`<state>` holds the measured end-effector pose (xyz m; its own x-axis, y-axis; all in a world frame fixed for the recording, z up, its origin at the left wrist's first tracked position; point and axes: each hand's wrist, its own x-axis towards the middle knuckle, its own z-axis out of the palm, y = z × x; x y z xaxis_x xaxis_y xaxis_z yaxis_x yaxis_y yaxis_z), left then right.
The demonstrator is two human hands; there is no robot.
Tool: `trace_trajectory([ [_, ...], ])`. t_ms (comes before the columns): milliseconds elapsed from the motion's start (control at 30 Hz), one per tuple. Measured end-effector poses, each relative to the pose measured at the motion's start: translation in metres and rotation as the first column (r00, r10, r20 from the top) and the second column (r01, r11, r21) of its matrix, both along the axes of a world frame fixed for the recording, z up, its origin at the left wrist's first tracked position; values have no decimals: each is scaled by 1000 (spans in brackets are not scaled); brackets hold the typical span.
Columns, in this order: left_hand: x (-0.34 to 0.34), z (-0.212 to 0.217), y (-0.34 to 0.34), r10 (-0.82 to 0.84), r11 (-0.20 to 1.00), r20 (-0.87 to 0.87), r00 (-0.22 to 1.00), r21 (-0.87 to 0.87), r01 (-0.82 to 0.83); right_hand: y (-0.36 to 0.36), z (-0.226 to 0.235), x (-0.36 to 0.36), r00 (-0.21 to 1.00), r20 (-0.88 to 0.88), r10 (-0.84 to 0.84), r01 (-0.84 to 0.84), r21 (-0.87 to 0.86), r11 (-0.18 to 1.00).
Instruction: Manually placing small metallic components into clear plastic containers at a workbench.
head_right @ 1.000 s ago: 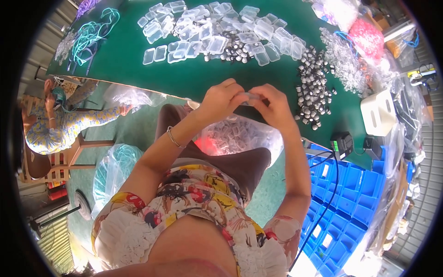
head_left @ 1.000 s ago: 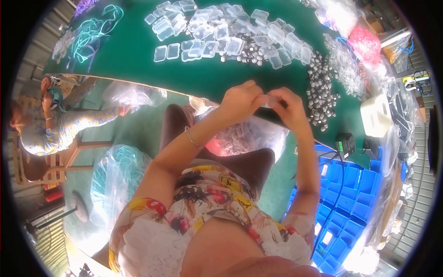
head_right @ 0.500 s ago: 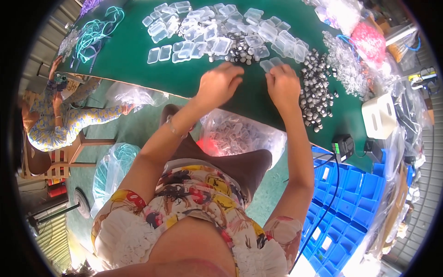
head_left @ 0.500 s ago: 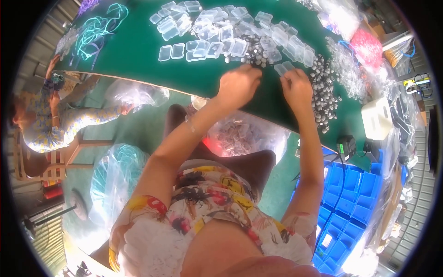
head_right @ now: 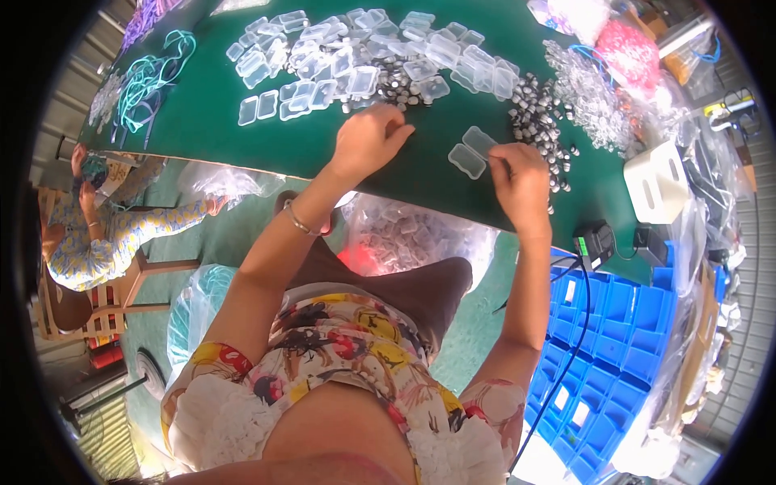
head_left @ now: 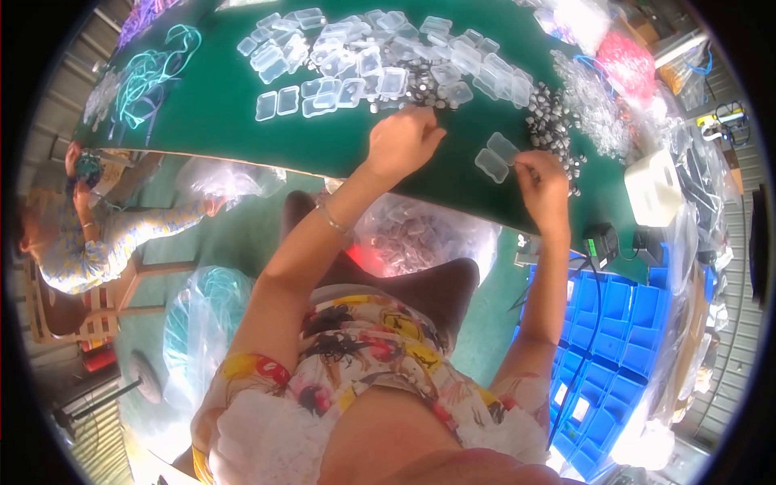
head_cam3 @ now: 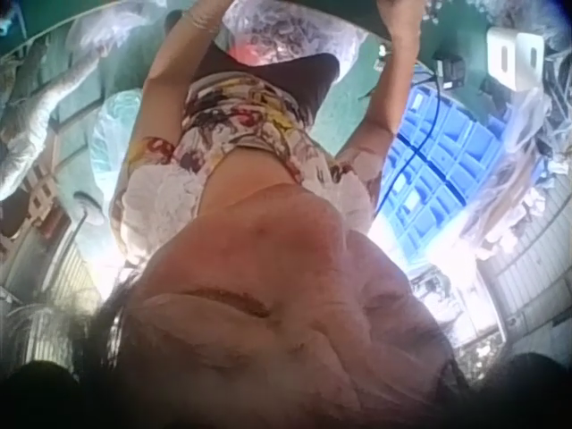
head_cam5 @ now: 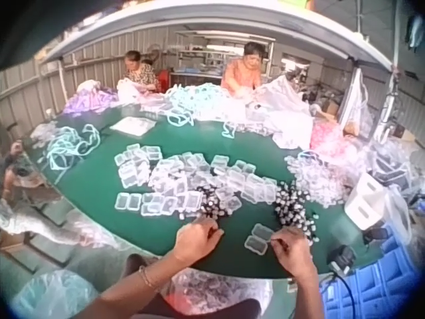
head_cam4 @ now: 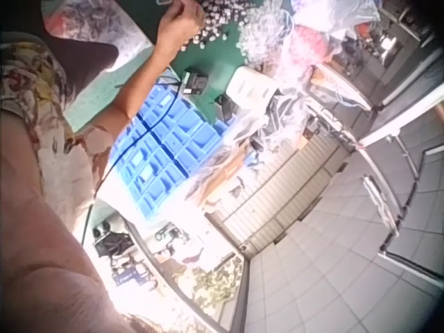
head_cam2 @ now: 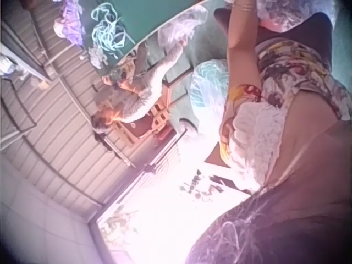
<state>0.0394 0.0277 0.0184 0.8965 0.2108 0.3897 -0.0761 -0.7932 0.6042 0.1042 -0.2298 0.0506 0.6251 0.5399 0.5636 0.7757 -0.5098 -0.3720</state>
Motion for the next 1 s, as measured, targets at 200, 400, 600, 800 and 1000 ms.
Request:
trace_trajectory([
  [200,-17,-6,-1,39,995,-35,999,89,-36,-20,-3,21,934,124,-334,353,-195,915],
  [400,-10,-12,2,-167,986,75,983,40,165,-4,-11,23,848,341,-406,524,-432,734],
  [600,25,-10,-45,-351,836,244,904,-353,420,8,-24,26,795,442,-416,577,-337,744],
  [800,34,-11,-59,-352,933,101,930,-43,358,8,-21,10,900,199,-387,415,-128,901],
  [1000,21,-13,-60,-275,961,131,952,48,271,22,-33,-19,971,60,-230,230,6,973],
])
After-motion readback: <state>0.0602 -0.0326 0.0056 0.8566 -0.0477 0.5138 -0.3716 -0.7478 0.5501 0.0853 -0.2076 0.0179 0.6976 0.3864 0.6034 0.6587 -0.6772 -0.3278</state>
